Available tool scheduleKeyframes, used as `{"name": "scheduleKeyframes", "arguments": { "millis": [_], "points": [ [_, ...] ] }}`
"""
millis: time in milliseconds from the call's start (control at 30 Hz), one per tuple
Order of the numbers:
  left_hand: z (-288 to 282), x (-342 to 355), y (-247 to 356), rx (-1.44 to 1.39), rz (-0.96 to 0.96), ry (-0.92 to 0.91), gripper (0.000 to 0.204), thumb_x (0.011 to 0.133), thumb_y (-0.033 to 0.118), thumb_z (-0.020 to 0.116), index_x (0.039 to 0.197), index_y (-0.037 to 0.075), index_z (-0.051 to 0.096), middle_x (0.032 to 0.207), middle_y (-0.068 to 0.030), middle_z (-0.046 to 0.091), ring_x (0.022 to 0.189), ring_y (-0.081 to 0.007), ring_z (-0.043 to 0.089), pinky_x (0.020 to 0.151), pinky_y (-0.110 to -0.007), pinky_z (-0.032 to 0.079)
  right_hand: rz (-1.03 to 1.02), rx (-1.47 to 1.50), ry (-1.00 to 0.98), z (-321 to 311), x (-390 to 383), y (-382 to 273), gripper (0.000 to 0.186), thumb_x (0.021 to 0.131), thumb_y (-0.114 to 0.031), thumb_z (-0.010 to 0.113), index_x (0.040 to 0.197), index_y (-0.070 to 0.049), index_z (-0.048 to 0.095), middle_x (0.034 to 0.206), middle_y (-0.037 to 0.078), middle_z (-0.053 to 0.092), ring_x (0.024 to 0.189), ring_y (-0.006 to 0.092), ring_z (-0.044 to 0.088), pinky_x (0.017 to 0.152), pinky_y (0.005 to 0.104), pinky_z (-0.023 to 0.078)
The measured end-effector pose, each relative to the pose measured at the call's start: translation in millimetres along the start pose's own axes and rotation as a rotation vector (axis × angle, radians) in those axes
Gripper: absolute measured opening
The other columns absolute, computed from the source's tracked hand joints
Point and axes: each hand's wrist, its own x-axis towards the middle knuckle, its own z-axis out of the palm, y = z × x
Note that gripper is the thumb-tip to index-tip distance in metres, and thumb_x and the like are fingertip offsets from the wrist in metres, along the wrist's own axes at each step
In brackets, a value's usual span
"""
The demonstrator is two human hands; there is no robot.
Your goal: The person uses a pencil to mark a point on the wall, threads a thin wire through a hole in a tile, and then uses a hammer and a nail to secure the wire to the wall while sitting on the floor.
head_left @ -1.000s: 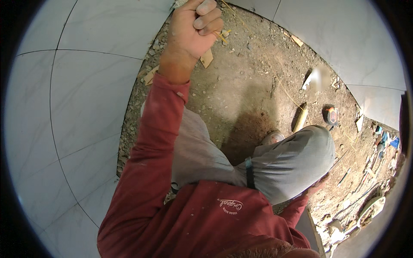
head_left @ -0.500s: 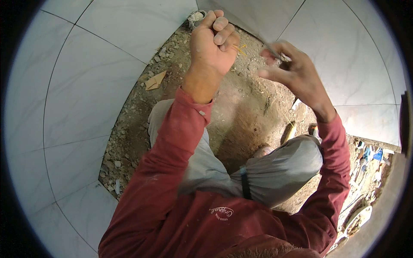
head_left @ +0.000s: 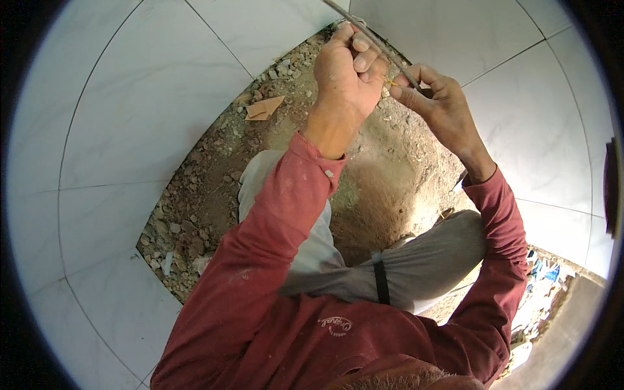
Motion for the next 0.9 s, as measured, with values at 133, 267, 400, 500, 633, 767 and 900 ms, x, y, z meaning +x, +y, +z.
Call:
{"name": "scheduleKeyframes", "arguments": {
  "millis": [133,267,400,500,633,767,900],
  "points": [
    [-3.8,5.5,9.7,0.309,0.101,0.206,0.019,0.107,0.015,0.046,0.116,0.001,0.052,0.08,-0.0022,0.061,0.054,-0.0142,0.054,0.048,-0.027,0.042,-0.104,-0.043,0.037,-7.2,9.5,-13.2,0.021,0.096,-0.02,0.073,0.098,0.0,0.069,0.082,-0.001,0.063,0.079,0.0081,0.057,0.074,0.0256,0.047],
    [-17.6,8.0,27.3,1.46,0.261,0.297,0.03,0.102,0.026,0.057,0.094,-0.003,0.062,0.074,-0.0101,0.067,0.064,-0.0218,0.065,0.062,-0.039,0.051,-0.089,-0.213,0.017,-23.7,24.7,-26.6,0.022,0.096,-0.022,0.073,0.096,0.0,0.069,0.082,0.001,0.064,0.079,0.0082,0.056,0.072,0.0261,0.046],
    [-1.2,-12.5,27.4,1.998,0.457,0.127,0.04,0.098,0.034,0.064,0.081,-0.002,0.064,0.065,-0.0105,0.061,0.06,-0.0188,0.064,0.059,-0.04,0.049,-0.037,-0.243,0.028,-33.4,24.1,-34.0,0.022,0.096,-0.022,0.072,0.096,0.0,0.069,0.082,0.001,0.064,0.079,0.0085,0.056,0.072,0.0268,0.046],
    [9.6,-22.3,14.7,1.592,0.377,-0.087,0.037,0.1,0.033,0.063,0.095,-0.003,0.066,0.077,-0.0102,0.067,0.061,-0.0164,0.065,0.057,-0.034,0.051,-0.048,-0.2,0.025,-35.3,21.1,-27.7,0.021,0.096,-0.021,0.072,0.095,0.0,0.069,0.081,0.0,0.063,0.079,0.0085,0.056,0.072,0.0269,0.046],
    [9.9,-28.6,5.8,1.094,-0.023,-0.307,0.034,0.103,0.029,0.06,0.111,-0.004,0.063,0.091,-0.0093,0.069,0.063,-0.0126,0.065,0.056,-0.026,0.052,-0.073,-0.163,0.016,-30.5,17.5,-31.3,0.021,0.096,-0.021,0.071,0.094,0.0,0.069,0.08,0.0,0.062,0.078,0.0087,0.055,0.071,0.0274,0.046],
    [8.1,-26.3,2.6,1.156,-0.07,-0.315,0.029,0.102,0.025,0.061,0.109,-0.003,0.064,0.088,-0.0085,0.069,0.064,-0.0111,0.064,0.057,-0.024,0.052,-0.081,-0.19,0.039,-40.1,13.1,-26.8,0.024,0.097,-0.023,0.071,0.095,0.001,0.069,0.08,0.001,0.063,0.078,0.0092,0.055,0.071,0.028,0.047],
    [7.7,-24.9,2.8,1.169,-0.028,-0.273,0.026,0.101,0.023,0.063,0.11,-0.002,0.065,0.086,-0.007,0.068,0.064,-0.0102,0.061,0.057,-0.024,0.05,-0.095,-0.259,0.085,-48.3,7.4,-26.3,0.028,0.098,-0.026,0.069,0.099,0.001,0.069,0.082,0.003,0.064,0.077,0.011,0.056,0.07,0.0291,0.047]
  ]
}}
